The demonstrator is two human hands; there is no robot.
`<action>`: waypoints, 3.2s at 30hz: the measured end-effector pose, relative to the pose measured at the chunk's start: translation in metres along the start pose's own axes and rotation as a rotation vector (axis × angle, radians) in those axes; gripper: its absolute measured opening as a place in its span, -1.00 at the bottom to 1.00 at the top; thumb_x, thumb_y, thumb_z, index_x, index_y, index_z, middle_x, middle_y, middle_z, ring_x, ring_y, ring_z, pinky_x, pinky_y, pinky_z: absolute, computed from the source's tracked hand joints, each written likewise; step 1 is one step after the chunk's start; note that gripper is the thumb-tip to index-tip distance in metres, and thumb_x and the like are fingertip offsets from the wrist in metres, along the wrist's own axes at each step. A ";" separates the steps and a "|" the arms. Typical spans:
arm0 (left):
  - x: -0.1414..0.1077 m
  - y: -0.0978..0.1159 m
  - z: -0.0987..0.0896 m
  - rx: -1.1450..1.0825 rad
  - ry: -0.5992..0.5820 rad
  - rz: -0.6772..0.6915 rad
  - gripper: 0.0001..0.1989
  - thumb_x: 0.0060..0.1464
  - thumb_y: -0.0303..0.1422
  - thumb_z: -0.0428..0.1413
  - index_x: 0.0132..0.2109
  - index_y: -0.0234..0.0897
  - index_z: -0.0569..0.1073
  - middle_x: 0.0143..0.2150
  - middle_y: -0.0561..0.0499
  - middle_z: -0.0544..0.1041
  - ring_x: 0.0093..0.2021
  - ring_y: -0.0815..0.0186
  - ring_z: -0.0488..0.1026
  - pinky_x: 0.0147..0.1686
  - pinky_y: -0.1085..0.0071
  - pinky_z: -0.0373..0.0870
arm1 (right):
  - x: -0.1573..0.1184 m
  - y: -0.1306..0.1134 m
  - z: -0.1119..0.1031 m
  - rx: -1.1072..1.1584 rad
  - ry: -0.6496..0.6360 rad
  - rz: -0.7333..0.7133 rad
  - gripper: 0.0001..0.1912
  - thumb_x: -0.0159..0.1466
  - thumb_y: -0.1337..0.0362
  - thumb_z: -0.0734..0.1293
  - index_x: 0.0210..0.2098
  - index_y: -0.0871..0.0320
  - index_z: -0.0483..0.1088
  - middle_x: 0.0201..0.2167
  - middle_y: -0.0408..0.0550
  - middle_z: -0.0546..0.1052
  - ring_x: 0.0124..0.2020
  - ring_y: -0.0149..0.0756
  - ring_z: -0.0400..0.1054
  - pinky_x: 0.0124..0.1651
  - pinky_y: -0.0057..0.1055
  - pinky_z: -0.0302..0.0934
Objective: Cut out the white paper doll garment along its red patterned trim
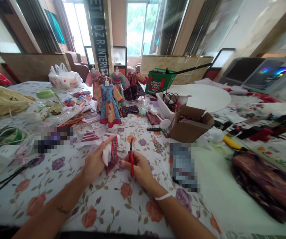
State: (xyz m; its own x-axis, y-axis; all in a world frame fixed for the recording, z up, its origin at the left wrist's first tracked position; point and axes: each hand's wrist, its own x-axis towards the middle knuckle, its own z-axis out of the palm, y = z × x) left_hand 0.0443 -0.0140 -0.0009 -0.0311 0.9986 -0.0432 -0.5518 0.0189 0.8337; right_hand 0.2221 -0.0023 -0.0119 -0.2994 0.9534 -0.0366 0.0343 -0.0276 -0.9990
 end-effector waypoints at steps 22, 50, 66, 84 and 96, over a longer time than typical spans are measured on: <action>-0.011 -0.015 0.000 0.345 -0.287 -0.139 -0.57 0.11 -0.14 0.13 0.07 -0.25 0.50 -0.02 -0.09 0.58 -0.02 0.14 0.47 0.07 0.28 0.27 | 0.032 -0.010 -0.004 0.389 0.217 -0.112 -0.74 -0.09 0.30 0.51 -0.47 0.15 0.36 -0.53 -0.24 0.43 -0.51 -0.44 0.26 -0.41 -0.49 0.14; -0.006 -0.008 0.002 0.014 -0.053 -0.384 -0.81 -0.18 -0.45 0.34 -0.32 -0.38 0.58 -0.46 -0.03 0.61 -0.52 0.40 0.49 -0.48 0.55 0.37 | 0.012 -0.013 0.010 0.309 0.178 -0.114 -0.73 -0.04 0.28 0.49 -0.47 0.14 0.31 -0.46 -0.16 0.51 -0.50 -0.41 0.29 -0.44 -0.48 0.17; -0.008 -0.008 0.001 0.023 -0.119 -0.360 -0.83 -0.25 -0.48 0.38 -0.40 -0.35 0.60 -0.48 -0.01 0.60 -0.54 0.45 0.47 -0.51 0.61 0.36 | 0.006 -0.015 0.010 0.341 0.131 -0.104 -0.72 -0.04 0.28 0.50 -0.47 0.14 0.30 -0.44 -0.16 0.50 -0.53 -0.43 0.27 -0.48 -0.48 0.17; -0.004 -0.005 -0.006 0.329 0.001 0.042 -0.75 -0.05 -0.35 0.28 -0.16 -0.21 0.63 -0.14 -0.03 0.61 -0.14 0.29 0.47 -0.16 0.50 0.34 | 0.007 -0.006 0.013 0.204 -0.002 -0.049 -0.66 -0.05 0.18 0.52 -0.49 0.13 0.29 -0.57 -0.25 0.35 -0.56 -0.44 0.22 -0.46 -0.47 0.16; -0.004 0.003 -0.007 0.591 -0.005 0.141 -0.65 -0.07 -0.42 0.27 -0.06 -0.16 0.59 0.00 -0.02 0.57 0.08 0.13 0.42 0.09 0.36 0.25 | 0.003 0.007 0.010 -0.080 0.001 -0.150 -0.71 0.04 0.15 0.48 -0.46 0.13 0.30 -0.54 -0.20 0.36 -0.51 -0.38 0.24 -0.45 -0.45 0.17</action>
State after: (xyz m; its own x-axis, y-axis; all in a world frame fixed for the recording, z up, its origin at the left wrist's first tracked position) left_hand 0.0369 -0.0184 -0.0024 -0.0659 0.9936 0.0917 0.0133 -0.0910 0.9958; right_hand 0.2118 -0.0028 -0.0194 -0.3062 0.9452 0.1130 0.0653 0.1393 -0.9881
